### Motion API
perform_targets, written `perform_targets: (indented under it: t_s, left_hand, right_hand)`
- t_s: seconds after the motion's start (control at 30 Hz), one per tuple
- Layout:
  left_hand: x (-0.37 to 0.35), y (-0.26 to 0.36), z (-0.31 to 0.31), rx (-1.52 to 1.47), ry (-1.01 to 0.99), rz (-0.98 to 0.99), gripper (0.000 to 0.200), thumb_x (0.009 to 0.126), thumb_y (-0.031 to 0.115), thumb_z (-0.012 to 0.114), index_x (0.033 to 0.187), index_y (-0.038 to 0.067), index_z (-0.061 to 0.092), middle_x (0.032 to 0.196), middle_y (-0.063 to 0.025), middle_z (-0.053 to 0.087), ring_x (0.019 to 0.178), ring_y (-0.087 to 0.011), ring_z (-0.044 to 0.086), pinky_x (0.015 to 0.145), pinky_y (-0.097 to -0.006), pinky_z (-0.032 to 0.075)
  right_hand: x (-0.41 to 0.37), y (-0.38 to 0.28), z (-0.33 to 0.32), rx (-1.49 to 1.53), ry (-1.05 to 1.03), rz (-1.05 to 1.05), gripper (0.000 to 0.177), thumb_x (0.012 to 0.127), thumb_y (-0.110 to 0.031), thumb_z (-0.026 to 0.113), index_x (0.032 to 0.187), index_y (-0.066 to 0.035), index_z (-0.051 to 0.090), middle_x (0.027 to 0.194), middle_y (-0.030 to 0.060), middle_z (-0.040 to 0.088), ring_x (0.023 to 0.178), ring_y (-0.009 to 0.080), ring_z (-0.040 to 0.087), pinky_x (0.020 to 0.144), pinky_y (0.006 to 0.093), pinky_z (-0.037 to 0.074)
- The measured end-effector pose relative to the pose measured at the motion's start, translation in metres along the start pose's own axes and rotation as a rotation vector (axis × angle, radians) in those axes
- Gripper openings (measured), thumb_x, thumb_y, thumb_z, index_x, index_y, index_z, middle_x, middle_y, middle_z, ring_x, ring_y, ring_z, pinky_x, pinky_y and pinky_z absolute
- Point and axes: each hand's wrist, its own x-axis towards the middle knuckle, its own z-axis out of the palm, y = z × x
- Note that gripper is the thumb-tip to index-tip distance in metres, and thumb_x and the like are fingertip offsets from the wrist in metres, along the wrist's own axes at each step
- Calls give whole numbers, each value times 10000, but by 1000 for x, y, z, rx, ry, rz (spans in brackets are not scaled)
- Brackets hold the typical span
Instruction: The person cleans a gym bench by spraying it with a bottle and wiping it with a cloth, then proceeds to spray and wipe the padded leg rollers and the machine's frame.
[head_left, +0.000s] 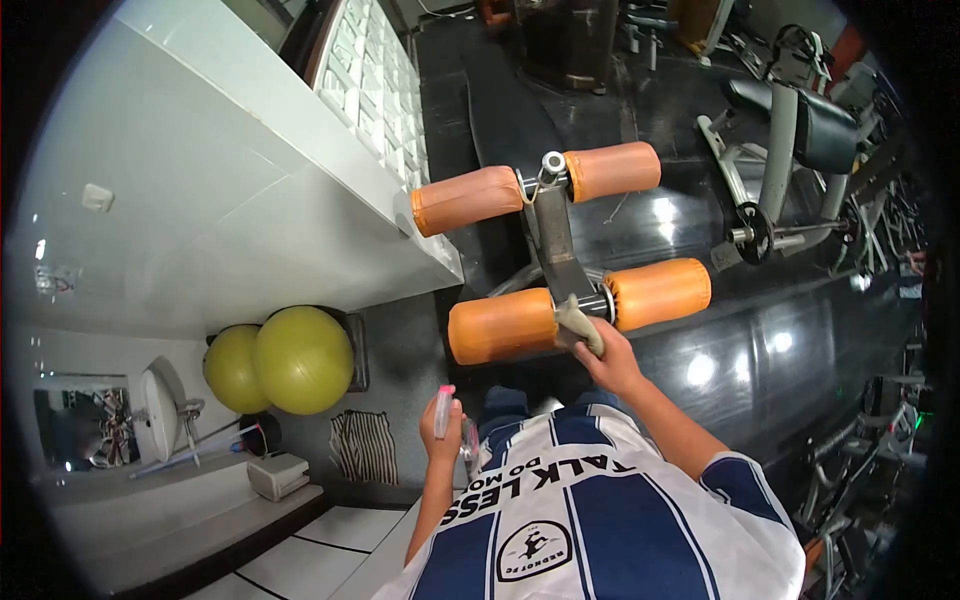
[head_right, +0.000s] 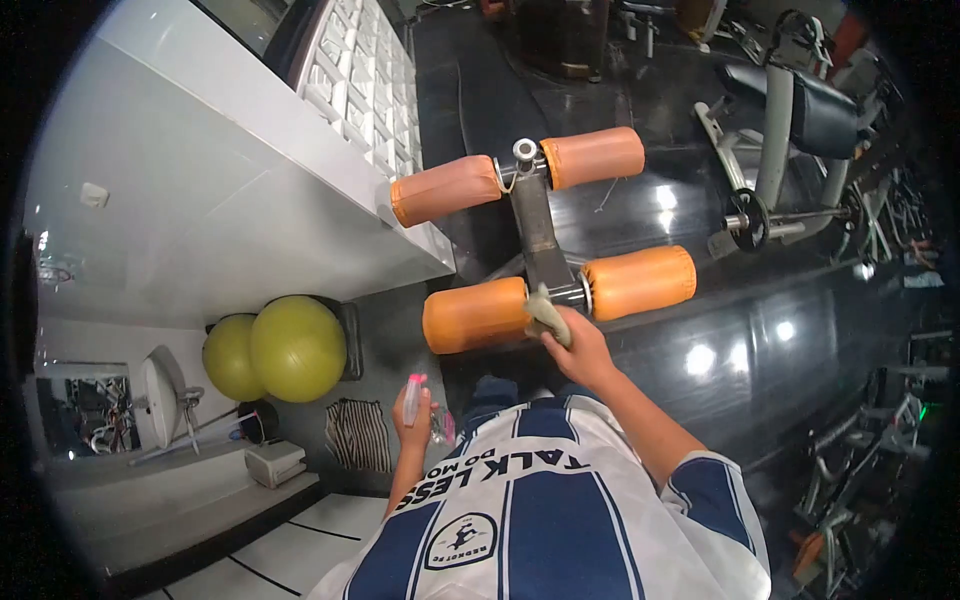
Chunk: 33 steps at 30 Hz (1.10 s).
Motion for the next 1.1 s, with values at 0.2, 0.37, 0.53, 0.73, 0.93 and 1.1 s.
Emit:
perform_targets:
  t_s: [0.2, 0.37, 0.53, 0.73, 0.93, 1.1]
  left_hand:
    - [79, -24, -25, 64, -192, 122, 347, 933, 236, 657, 1189, 2, 669, 884, -87, 678, 706, -130, 653, 658, -283, 523]
    - [118, -9, -29, -265, -185, -109, 374, 914, 263, 691, 1176, -4, 672, 942, -120, 701, 817, -146, 667, 692, -284, 525]
    - [142, -12, -33, 115, -522, 185, 362, 897, 272, 712, 1126, -6, 676, 946, -119, 706, 848, -151, 661, 744, -299, 517]
    - [133, -26, -15, 7, -560, 27, 316, 924, 233, 692, 1136, 1, 664, 978, -53, 685, 873, -125, 630, 783, -285, 500]
    - [137, -25, -16, -197, -532, -209, 339, 920, 193, 705, 1173, -24, 643, 1055, -48, 680, 933, -123, 630, 821, -281, 499]
    - [148, -33, -14, -48, -635, -5, 325, 911, 202, 712, 1161, 4, 650, 1025, -56, 675, 918, -137, 623, 831, -292, 489]
  right_hand:
    - [53, -14, 132, -736, -57, -454, 609, 813, -315, 727, 1369, -170, 524, 1474, 121, 462, 1401, 343, 374, 1155, 642, 187]
    - [92, -24, 168, -708, -15, -481, 523, 784, -225, 718, 1277, -161, 555, 1386, 114, 519, 1332, 325, 459, 1117, 543, 323]
    - [79, -1, 118, -578, 139, -361, 457, 744, -139, 711, 1181, -113, 578, 1282, 151, 569, 1212, 353, 547, 1035, 456, 431]
    - [92, -24, 153, -571, 193, -142, 464, 739, -128, 706, 1181, -78, 574, 1288, 157, 567, 1238, 356, 532, 1078, 472, 398]
    - [84, -23, 174, -746, 34, -544, 474, 736, -166, 713, 1189, -121, 582, 1331, 121, 546, 1341, 314, 459, 1152, 474, 340]
    - [95, 5, 108, -670, 55, -360, 453, 751, -193, 716, 1183, -149, 586, 1286, 88, 577, 1270, 315, 517, 1071, 426, 427]
